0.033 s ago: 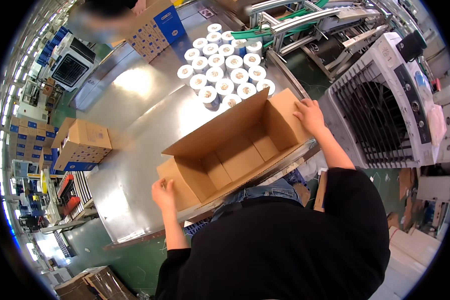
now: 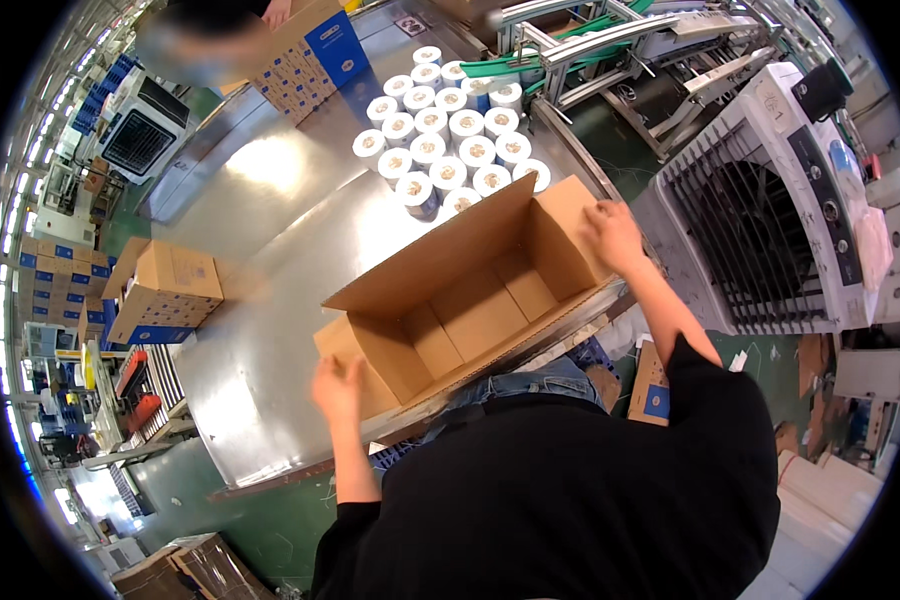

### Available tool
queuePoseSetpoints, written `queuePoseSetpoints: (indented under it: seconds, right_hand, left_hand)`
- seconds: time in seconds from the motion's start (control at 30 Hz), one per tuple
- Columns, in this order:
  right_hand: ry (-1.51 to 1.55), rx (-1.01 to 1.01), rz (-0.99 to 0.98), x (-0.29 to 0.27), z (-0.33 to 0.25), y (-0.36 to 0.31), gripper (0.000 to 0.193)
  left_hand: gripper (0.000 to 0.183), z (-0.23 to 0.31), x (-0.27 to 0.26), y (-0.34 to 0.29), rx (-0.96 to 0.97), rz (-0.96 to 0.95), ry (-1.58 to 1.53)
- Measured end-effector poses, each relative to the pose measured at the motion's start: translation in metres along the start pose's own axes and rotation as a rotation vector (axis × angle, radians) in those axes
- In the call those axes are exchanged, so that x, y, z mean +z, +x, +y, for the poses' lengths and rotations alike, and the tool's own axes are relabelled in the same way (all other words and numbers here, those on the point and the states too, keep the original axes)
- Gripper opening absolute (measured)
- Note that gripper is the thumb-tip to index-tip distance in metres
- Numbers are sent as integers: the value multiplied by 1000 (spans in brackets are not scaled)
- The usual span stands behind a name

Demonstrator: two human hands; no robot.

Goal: The person packs cylindrical rolls into cardboard boxes on a factory floor. They repeatedly pick up rolls from a metal table, place them into a box, and then move the filled box aside to retrieve a new one. The process is continuous and repetitive, with the person handling the rolls by hand.

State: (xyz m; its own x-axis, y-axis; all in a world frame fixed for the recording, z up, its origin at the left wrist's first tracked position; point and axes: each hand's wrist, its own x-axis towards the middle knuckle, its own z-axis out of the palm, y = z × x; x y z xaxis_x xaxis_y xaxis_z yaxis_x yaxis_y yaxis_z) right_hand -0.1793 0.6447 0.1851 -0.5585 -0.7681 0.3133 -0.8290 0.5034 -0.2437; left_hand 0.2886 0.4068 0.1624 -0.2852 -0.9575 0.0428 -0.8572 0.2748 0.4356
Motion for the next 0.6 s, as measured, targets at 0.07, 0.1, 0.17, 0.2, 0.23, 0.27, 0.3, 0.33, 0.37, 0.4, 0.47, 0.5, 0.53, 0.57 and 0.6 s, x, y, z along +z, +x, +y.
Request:
queuePoseSetpoints:
  seconds: [0.07,0.1,0.17,0.2,0.23,0.27,0.3,0.33,0.37,0.4,0.47,0.5,0.53,0.57,0.6]
  right_hand:
    - [63,339,-606,2,-41,10,49]
    - [196,331,-627,25,-33,-1,48]
    - [380,292,-601,62,-19,-29,32]
    - [376,304,-574,66,-22,-35,30]
    - [361,332,-542,66,-21,-42,27]
    - [340,362,-512,63,-23,-48,25]
    - [352,351,-512,56,-26,-49,25]
    - [365,343,-511,47,-30,-46,25]
    - [373,341,-512,39,-34,-46,25]
    - [386,341,-510,34,-32,-44,25]
    - [441,303,-497,30,-39,-38,27]
    - [455,298,-536,36,-36,-41,30]
    - [454,308,-553,34,-35,-43,31]
    - [457,322,-568,33,-36,-45,33]
    - [456,335,-589,32,-37,-50,34]
  left_hand:
    - [34,6,22,-10,4,-97,45]
    - [37,3,23,-5,-91,-234,-227]
    - [42,-29,27,21,-147,-543,-587]
    - [44,-40,26,26,-187,-681,-768]
    - [46,-13,9,35,-244,-659,-480]
    - [48,28,-21,45,-296,-634,-196]
    - [48,65,-35,44,35,-174,-176]
    - [49,107,-43,44,359,291,-147]
    - [53,152,-55,51,628,207,-51]
    - [58,194,-53,62,886,103,52]
    - [47,221,-12,78,975,-91,-18]
    - [40,222,6,93,814,-271,70]
    - [38,220,24,112,647,-453,139]
    - [43,221,40,135,672,-466,121]
    - [53,221,58,158,690,-482,97]
